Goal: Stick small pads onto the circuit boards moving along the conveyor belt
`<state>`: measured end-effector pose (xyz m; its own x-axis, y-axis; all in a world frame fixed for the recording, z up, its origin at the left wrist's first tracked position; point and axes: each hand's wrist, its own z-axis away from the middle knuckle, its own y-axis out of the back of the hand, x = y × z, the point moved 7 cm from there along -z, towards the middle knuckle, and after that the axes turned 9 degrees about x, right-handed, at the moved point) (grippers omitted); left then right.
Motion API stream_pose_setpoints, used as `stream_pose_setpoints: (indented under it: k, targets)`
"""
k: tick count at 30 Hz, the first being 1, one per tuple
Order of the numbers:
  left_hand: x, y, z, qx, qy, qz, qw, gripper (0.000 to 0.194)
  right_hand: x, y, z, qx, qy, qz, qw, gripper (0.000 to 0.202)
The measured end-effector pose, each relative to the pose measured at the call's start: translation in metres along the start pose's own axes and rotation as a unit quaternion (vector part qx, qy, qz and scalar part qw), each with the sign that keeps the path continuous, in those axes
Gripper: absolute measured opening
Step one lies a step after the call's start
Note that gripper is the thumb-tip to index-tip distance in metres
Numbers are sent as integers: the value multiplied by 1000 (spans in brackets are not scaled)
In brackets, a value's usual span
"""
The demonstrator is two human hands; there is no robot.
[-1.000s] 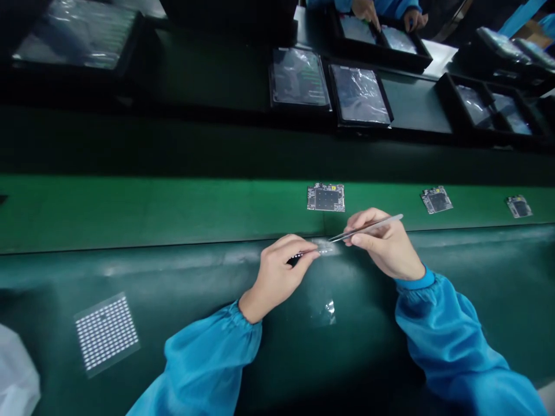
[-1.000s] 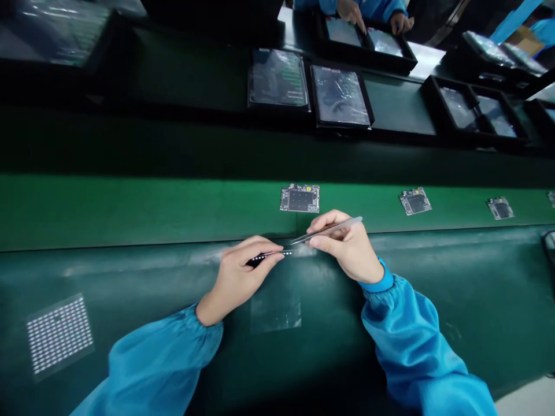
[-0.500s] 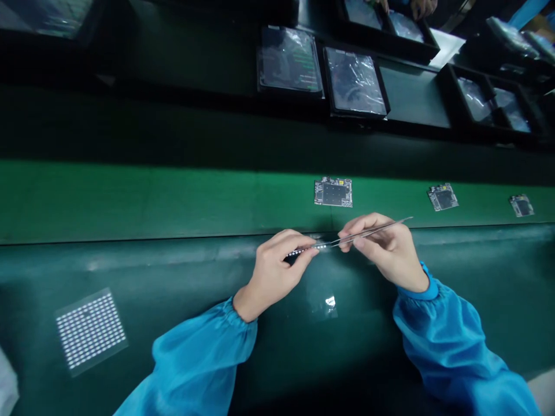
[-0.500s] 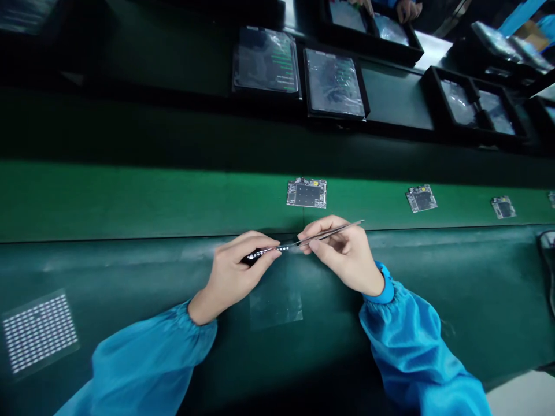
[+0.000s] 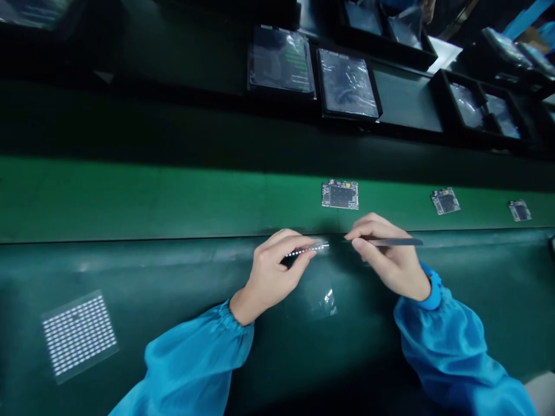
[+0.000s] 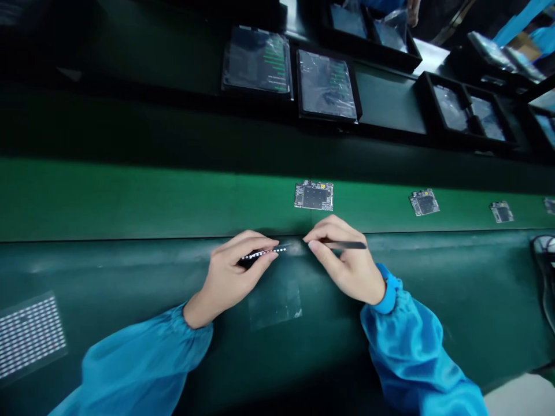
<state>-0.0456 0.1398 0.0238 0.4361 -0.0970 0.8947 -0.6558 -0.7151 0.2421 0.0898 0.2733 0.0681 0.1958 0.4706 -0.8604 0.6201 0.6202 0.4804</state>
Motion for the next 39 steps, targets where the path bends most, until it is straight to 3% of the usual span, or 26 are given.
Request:
stream_pose_setpoints:
  k: [2, 5, 8, 16, 21, 26, 31, 36, 39]
  targets:
    - [1, 1, -1, -1, -2, 3, 1000, 10, -9, -11, 3, -33, 64, 101, 992, 19]
    - [0, 2, 0, -3, -6, 2, 1000, 9, -8, -32, 9, -79, 92, 177, 977, 26]
    - [-2, 0, 2, -13, -17, -1, 1000, 9, -3, -43, 12, -78, 102, 191, 973, 20]
    - [2, -1, 2, -10, -43, -13, 999, 11, -3, -48, 11, -101, 120, 199, 967, 23]
    - [2, -1, 2, -7, -36, -13, 999, 8, -2, -46, 10, -105, 87, 133, 982, 19]
    - [0, -1, 2, 4, -34, -21, 999, 9, 11, -18, 2, -35, -26, -24, 999, 14]
    - [2, 1, 1, 11, -36, -23, 999, 9, 20, -13, 1, -9, -122, -212, 970, 12]
    - [3, 1, 0, 11, -33, -25, 999, 11, 15, -14, 2, 14, -107, -136, 985, 10]
    - [2, 2, 1, 11, -30, -26, 999, 12, 11, -16, 3, 8, -104, -147, 984, 9]
